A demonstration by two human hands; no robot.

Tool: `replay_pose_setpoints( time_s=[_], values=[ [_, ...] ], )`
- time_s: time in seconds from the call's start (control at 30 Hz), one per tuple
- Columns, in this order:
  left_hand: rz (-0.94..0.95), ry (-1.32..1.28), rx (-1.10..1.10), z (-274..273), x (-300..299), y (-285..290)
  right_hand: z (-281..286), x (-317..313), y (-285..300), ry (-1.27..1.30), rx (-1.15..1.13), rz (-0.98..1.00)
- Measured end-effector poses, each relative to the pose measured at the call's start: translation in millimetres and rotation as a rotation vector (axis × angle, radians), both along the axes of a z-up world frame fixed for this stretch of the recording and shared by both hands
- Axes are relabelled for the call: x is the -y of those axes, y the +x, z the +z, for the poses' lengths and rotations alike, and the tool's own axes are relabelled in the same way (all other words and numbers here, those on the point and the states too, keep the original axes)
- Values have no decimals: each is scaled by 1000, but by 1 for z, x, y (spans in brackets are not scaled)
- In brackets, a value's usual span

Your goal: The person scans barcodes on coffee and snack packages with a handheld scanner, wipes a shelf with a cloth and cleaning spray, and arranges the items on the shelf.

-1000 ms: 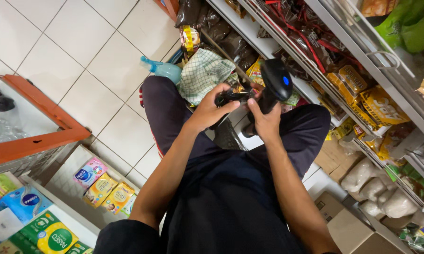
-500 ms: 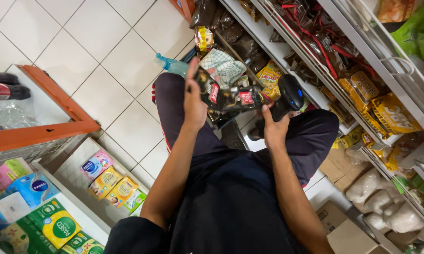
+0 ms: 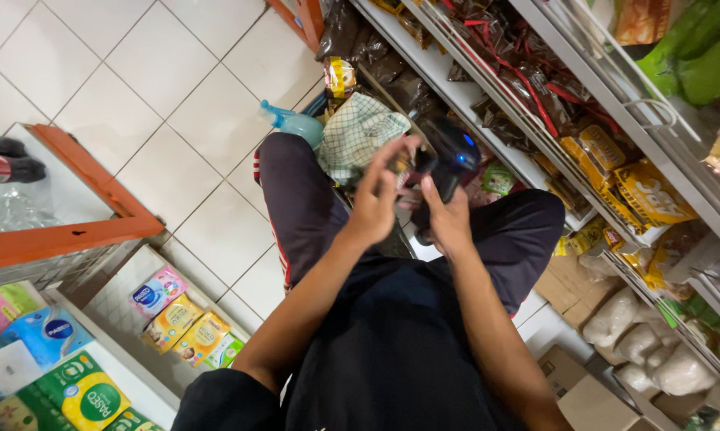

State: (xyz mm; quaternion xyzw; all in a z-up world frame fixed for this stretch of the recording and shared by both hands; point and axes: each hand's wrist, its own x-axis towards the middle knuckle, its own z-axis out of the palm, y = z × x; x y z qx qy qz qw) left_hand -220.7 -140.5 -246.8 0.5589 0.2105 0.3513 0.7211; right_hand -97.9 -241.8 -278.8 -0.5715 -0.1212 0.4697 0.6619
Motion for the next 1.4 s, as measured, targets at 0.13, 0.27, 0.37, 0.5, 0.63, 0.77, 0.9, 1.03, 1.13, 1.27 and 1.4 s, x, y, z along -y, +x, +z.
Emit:
replay_pose_setpoints(
  time_s=[0.13, 0.27, 0.37, 0.5, 0.63, 0.77, 0.9, 1.03, 1.13, 1.27, 1.4],
  values=[
    [-82, 635, -183, 24, 11, -4, 5, 3, 15, -14, -356, -114],
    [-105, 921, -234, 44, 10, -15, 21, 14, 29, -173, -364, -57],
    [-45, 1054, -255, 49, 12, -19, 24, 16, 28, -8, -264, 21],
    [-26, 973, -190, 32, 10, -36, 20, 15, 21, 51, -296, -21],
    [400, 209, -436, -10, 28, -41, 14, 12, 15, 138, -309, -67],
    [243, -826, -470, -39, 30, -41, 10, 9, 11, 150, -259, -75],
    [38, -1173, 115, -38, 25, -29, 10, 12, 9, 89, -54, 44],
    [72, -1027, 37, -30, 10, -4, 18, 8, 14, 97, 126, 65],
    [113, -1027, 32, -29, 4, 6, 27, 8, 23, 64, 137, 4],
    [130, -811, 31, -33, 1, 7, 33, 9, 32, -23, 159, -1],
    [150, -755, 55, -36, 2, 7, 29, 8, 29, 29, 114, -106]
  ],
)
